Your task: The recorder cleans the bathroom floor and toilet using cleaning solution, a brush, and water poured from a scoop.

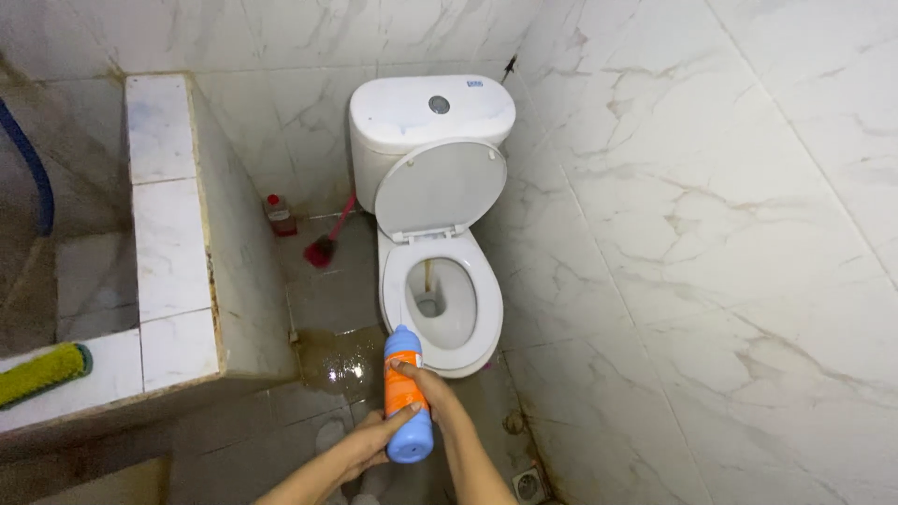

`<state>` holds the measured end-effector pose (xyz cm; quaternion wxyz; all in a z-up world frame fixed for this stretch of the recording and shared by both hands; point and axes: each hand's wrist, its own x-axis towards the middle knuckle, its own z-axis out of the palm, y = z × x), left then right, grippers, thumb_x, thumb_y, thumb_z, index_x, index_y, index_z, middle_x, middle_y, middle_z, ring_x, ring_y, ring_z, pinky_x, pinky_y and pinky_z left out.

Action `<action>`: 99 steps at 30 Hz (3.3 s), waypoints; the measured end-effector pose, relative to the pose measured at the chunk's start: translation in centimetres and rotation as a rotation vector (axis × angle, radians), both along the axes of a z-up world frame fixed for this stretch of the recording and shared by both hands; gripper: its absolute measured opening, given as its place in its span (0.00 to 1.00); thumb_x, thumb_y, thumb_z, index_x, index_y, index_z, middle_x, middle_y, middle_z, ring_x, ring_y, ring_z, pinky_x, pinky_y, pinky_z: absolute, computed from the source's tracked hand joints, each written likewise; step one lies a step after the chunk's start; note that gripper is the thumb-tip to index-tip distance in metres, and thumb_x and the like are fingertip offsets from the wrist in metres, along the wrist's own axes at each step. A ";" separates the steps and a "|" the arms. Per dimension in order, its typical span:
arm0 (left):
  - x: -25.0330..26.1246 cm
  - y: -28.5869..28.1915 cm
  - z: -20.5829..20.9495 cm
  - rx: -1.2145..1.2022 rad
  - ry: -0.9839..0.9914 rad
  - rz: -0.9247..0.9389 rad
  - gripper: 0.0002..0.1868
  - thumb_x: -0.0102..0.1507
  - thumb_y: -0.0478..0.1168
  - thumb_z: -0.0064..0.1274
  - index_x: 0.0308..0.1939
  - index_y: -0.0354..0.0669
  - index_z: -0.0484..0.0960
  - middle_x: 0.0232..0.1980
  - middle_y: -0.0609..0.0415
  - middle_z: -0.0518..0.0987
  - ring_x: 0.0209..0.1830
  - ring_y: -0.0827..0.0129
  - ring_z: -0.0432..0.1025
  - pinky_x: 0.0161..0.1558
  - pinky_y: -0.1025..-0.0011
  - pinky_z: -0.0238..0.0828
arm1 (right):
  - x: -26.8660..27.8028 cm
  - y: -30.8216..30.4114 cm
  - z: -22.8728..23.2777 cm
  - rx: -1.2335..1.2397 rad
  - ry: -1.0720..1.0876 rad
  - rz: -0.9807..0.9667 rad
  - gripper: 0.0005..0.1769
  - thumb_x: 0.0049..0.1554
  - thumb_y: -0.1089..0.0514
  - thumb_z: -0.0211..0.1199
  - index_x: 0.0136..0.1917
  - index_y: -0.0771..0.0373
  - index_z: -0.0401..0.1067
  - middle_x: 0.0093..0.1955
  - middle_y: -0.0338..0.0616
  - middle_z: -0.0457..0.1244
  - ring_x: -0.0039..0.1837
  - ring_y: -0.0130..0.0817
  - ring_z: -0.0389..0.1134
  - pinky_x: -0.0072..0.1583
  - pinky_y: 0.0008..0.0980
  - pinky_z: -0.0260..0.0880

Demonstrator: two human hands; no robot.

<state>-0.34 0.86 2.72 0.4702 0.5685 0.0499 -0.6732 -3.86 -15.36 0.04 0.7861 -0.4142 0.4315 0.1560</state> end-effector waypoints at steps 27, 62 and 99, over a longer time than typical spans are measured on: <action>-6.3 -7.6 -2.9 -0.028 0.015 -0.406 0.43 0.58 0.70 0.57 0.63 0.38 0.74 0.51 0.54 0.85 0.46 0.73 0.83 0.46 0.73 0.82 | -13.7 -6.0 -6.7 0.061 -0.016 -0.450 0.22 0.55 0.43 0.67 0.58 0.55 0.72 0.44 0.41 0.68 0.43 0.35 0.70 0.47 0.38 0.74; -3.4 -4.8 -3.1 0.041 0.042 -0.101 0.46 0.57 0.68 0.56 0.67 0.37 0.70 0.54 0.49 0.84 0.48 0.69 0.81 0.49 0.67 0.81 | -5.4 -4.5 -3.5 -0.013 0.096 -0.159 0.22 0.54 0.45 0.70 0.55 0.61 0.74 0.44 0.45 0.69 0.40 0.37 0.71 0.45 0.38 0.74; -3.8 -6.4 -4.8 0.094 0.037 -0.346 0.43 0.57 0.73 0.55 0.60 0.43 0.79 0.46 0.55 0.87 0.42 0.74 0.83 0.44 0.73 0.82 | -10.5 -4.3 -9.2 0.129 0.023 -0.376 0.19 0.57 0.46 0.67 0.55 0.59 0.72 0.42 0.44 0.68 0.40 0.37 0.71 0.45 0.38 0.75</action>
